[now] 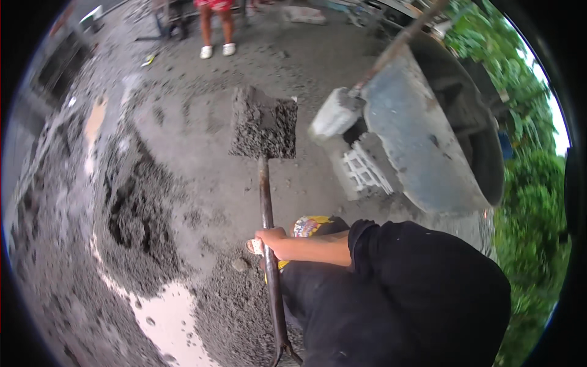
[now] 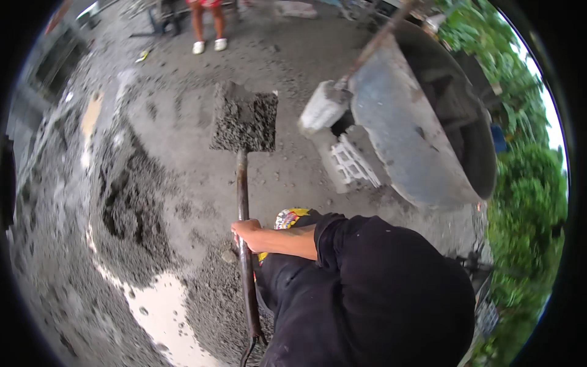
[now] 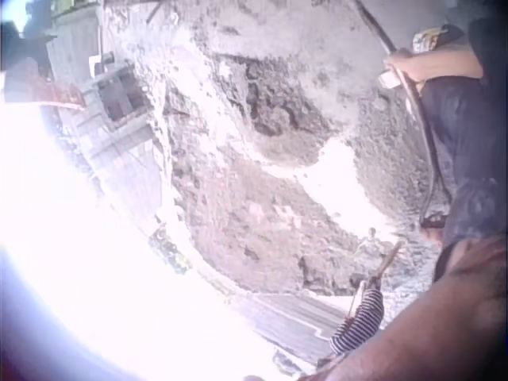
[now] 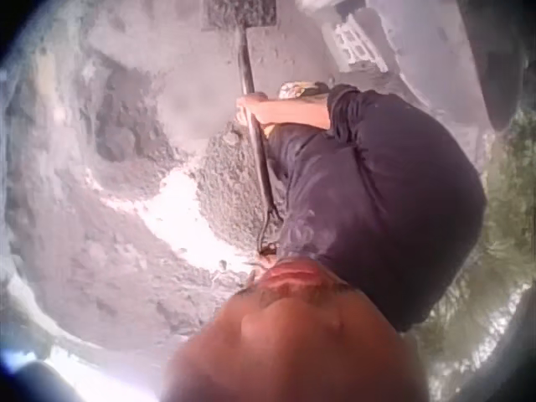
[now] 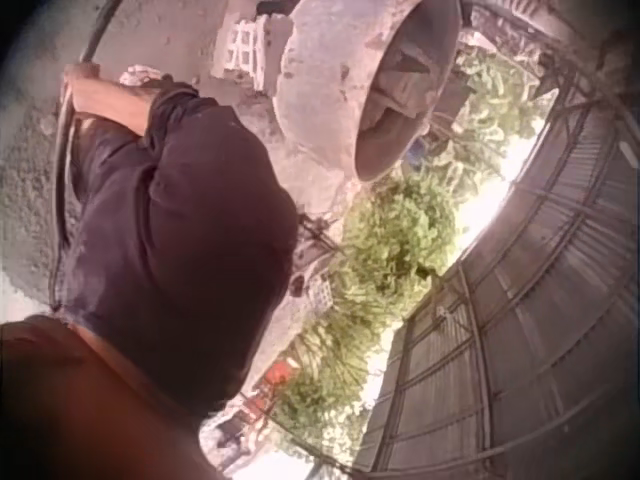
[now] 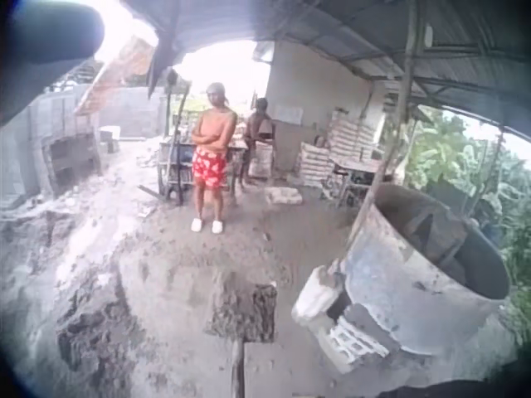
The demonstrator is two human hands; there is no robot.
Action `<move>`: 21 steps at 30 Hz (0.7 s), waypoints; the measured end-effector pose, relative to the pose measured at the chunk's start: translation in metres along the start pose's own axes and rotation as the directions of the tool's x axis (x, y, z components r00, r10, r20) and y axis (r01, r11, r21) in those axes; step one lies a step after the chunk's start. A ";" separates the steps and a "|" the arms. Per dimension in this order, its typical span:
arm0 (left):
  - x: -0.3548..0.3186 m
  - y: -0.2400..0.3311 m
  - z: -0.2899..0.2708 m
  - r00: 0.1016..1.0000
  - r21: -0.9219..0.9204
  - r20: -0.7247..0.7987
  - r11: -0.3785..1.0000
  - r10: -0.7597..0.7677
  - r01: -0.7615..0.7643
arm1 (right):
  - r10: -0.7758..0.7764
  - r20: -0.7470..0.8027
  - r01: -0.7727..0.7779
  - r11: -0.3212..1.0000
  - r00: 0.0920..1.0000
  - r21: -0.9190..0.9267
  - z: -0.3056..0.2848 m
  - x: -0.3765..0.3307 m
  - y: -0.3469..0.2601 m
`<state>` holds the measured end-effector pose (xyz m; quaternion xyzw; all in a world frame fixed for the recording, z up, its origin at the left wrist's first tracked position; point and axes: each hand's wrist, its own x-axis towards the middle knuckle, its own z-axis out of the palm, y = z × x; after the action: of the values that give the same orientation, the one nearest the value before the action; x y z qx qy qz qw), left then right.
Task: The person shovels concrete mixture from a pile on the ground into a cement mixer drum using shovels.
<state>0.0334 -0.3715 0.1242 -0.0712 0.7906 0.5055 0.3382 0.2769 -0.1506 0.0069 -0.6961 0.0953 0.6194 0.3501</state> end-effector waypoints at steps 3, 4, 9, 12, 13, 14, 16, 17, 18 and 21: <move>-0.030 0.025 0.031 0.962 -0.019 0.235 0.991 0.136 -0.136 | -0.187 0.076 0.149 0.923 0.979 0.355 -0.058 -0.060 -0.055; -0.045 0.029 0.046 0.934 -0.051 0.310 0.984 0.176 -0.169 | -0.285 0.096 0.221 0.880 0.954 0.420 -0.081 -0.078 -0.080; -0.128 0.015 0.103 0.703 -0.265 0.624 0.939 0.341 -0.221 | -0.692 0.048 0.476 0.544 0.721 0.691 -0.212 -0.192 -0.197; -0.160 -0.024 0.134 0.493 -0.459 0.697 0.853 0.520 -0.250 | -0.880 0.049 0.477 0.302 0.472 0.825 -0.311 -0.218 -0.223; -0.169 -0.039 0.142 0.300 -0.537 0.709 0.765 0.637 -0.355 | -0.928 0.080 0.430 0.244 0.365 0.869 -0.348 -0.210 -0.224; -0.169 -0.059 0.149 0.204 -0.554 0.629 0.616 0.750 -0.560 | -0.945 0.051 0.384 0.180 0.325 0.906 -0.377 -0.200 -0.216; -0.172 -0.091 0.156 -0.029 -0.580 0.559 0.366 0.828 -0.728 | -0.960 -0.010 0.349 0.093 0.281 0.932 -0.426 -0.164 -0.191; -0.179 -0.105 0.152 -0.129 -0.610 0.563 0.305 0.816 -0.732 | -0.959 -0.024 0.356 0.081 0.283 0.931 -0.441 -0.137 -0.174; -0.189 -0.114 0.141 -0.157 -0.570 0.643 0.330 0.750 -0.753 | -0.942 -0.026 0.314 0.086 0.334 0.945 -0.454 -0.116 -0.157; -0.183 -0.148 0.133 -0.191 -0.488 0.796 0.423 0.574 -0.764 | -0.928 0.016 0.268 0.124 0.371 0.955 -0.477 -0.093 -0.126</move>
<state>0.3012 -0.3720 0.0890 0.6866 0.3893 0.4710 0.3940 0.7077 -0.3747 0.1340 -0.1278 -0.0636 0.4468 0.8832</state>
